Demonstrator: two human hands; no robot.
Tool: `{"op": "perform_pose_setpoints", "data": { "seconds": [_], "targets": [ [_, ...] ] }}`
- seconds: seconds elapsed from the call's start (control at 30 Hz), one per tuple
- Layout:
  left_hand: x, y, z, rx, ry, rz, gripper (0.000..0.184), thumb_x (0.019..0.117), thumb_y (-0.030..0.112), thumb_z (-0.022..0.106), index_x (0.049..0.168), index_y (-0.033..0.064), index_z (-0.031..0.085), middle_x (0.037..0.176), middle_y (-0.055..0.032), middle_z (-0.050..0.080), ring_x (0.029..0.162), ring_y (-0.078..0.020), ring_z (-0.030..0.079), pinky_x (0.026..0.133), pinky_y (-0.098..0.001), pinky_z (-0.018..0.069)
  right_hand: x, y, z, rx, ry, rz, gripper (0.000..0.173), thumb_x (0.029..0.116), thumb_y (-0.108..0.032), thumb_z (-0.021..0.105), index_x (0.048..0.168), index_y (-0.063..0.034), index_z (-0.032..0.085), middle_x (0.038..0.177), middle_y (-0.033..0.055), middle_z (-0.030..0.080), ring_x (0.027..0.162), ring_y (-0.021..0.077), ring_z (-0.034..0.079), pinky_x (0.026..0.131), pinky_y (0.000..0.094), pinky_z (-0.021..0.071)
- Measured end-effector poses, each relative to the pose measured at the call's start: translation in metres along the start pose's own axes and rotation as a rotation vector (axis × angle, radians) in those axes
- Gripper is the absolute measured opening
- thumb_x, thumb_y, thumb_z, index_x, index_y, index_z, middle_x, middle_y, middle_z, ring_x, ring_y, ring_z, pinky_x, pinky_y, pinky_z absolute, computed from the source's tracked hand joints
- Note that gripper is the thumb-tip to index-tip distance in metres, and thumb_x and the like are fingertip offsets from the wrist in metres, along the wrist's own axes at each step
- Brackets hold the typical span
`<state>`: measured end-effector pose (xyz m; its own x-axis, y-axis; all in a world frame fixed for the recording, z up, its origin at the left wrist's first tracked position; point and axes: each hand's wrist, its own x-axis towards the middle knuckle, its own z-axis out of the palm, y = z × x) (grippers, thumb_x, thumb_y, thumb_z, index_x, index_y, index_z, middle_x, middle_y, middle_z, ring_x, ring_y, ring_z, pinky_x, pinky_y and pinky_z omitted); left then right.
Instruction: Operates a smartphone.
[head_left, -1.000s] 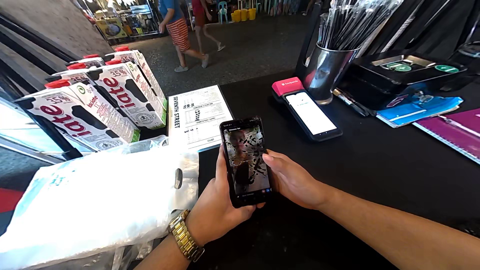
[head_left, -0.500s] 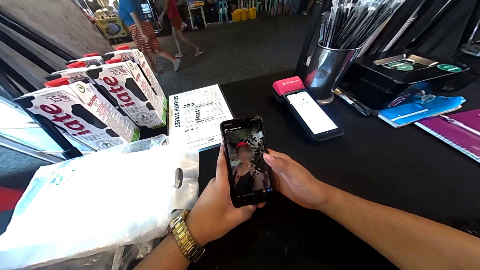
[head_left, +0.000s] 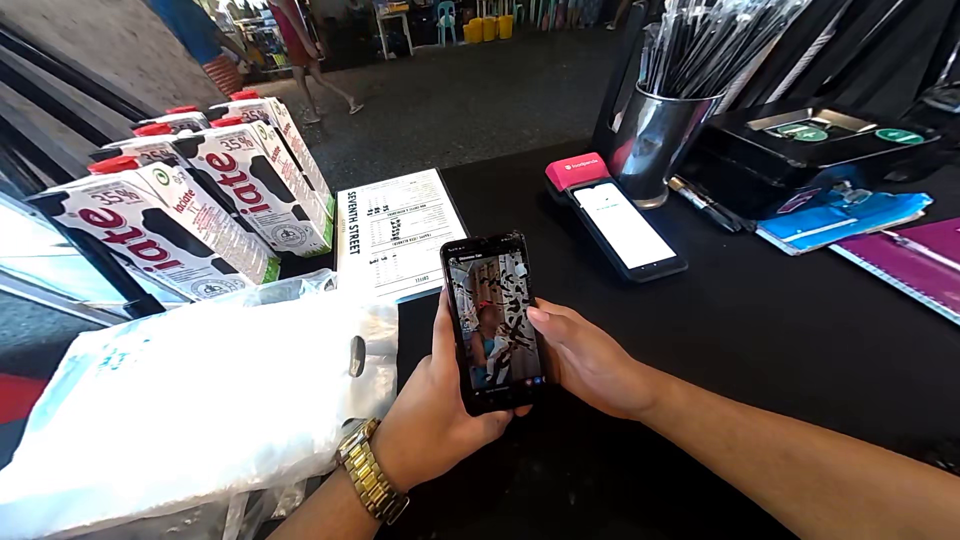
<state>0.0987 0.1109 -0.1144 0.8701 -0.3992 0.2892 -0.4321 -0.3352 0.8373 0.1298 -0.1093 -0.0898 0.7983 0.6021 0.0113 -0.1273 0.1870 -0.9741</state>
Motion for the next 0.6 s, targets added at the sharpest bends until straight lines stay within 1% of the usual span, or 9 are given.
{"op": "perform_pose_setpoints", "data": {
  "seconds": [0.2, 0.3, 0.37, 0.43, 0.47, 0.53, 0.6],
  "targets": [
    [0.0001, 0.0004, -0.0001, -0.02, -0.005, 0.001, 0.134, 0.0729, 0.027, 0.091, 0.162, 0.0224, -0.009, 0.12, 0.0, 0.065, 0.109, -0.0078, 0.068, 0.094, -0.0301, 0.061, 0.0003, -0.0006, 0.0002, 0.015, -0.01, 0.0, 0.064, 0.0963, -0.065, 0.052, 0.139, -0.0178, 0.055, 0.122, 0.0104, 0.068, 0.113, 0.0215, 0.068, 0.095, 0.0415, 0.0577],
    [0.0003, 0.0001, 0.0, -0.027, -0.006, 0.001, 0.134, 0.0728, 0.027, 0.092, 0.162, 0.0222, -0.008, 0.125, -0.0001, 0.066, 0.113, -0.0084, 0.067, 0.097, -0.0317, 0.0603, -0.0001, -0.0009, 0.0007, 0.008, -0.005, -0.005, 0.062, 0.0967, -0.065, 0.052, 0.138, -0.0181, 0.056, 0.121, 0.0097, 0.068, 0.112, 0.0208, 0.068, 0.096, 0.0411, 0.0573],
    [0.0003, -0.0004, -0.0001, -0.032, -0.01, 0.007, 0.134, 0.0736, 0.026, 0.092, 0.162, 0.0217, -0.009, 0.128, -0.0006, 0.065, 0.115, -0.009, 0.067, 0.099, -0.0325, 0.0598, -0.0002, -0.0012, 0.0011, 0.013, -0.005, -0.003, 0.062, 0.0965, -0.065, 0.052, 0.137, -0.0183, 0.057, 0.12, 0.0097, 0.069, 0.11, 0.0208, 0.068, 0.094, 0.0407, 0.0582],
    [-0.0001, -0.0005, -0.0002, -0.024, -0.007, -0.001, 0.134, 0.0726, 0.026, 0.091, 0.162, 0.0226, -0.008, 0.128, -0.0006, 0.065, 0.115, -0.0088, 0.067, 0.098, -0.0328, 0.0602, -0.0003, -0.0012, 0.0011, 0.024, -0.012, 0.002, 0.061, 0.0969, -0.064, 0.052, 0.137, -0.0176, 0.056, 0.118, 0.0106, 0.069, 0.108, 0.0216, 0.069, 0.091, 0.0411, 0.0595],
    [-0.0003, -0.0004, -0.0002, -0.018, -0.003, -0.009, 0.134, 0.0721, 0.027, 0.092, 0.162, 0.0232, -0.008, 0.129, -0.0007, 0.065, 0.115, -0.0086, 0.067, 0.098, -0.033, 0.0602, -0.0001, -0.0009, 0.0012, 0.021, -0.011, 0.004, 0.061, 0.0969, -0.064, 0.051, 0.136, -0.0173, 0.056, 0.117, 0.0114, 0.069, 0.105, 0.0223, 0.07, 0.088, 0.0413, 0.0607],
    [-0.0005, 0.0003, -0.0004, -0.017, -0.002, -0.014, 0.134, 0.0721, 0.028, 0.092, 0.162, 0.0234, -0.008, 0.131, -0.0013, 0.064, 0.116, -0.0082, 0.066, 0.1, -0.0323, 0.0592, -0.0001, -0.001, 0.0006, 0.02, -0.018, 0.004, 0.061, 0.0973, -0.064, 0.051, 0.137, -0.0176, 0.056, 0.117, 0.0114, 0.069, 0.106, 0.0223, 0.07, 0.089, 0.0413, 0.0603],
    [-0.0004, 0.0006, -0.0005, -0.011, -0.001, -0.015, 0.135, 0.0719, 0.029, 0.092, 0.162, 0.0229, -0.008, 0.13, -0.0015, 0.064, 0.116, -0.0079, 0.066, 0.099, -0.0319, 0.0592, 0.0003, -0.0012, 0.0008, 0.018, -0.015, 0.005, 0.061, 0.0972, -0.064, 0.051, 0.137, -0.0177, 0.056, 0.118, 0.011, 0.069, 0.107, 0.022, 0.07, 0.09, 0.041, 0.0599]
  ]
}}
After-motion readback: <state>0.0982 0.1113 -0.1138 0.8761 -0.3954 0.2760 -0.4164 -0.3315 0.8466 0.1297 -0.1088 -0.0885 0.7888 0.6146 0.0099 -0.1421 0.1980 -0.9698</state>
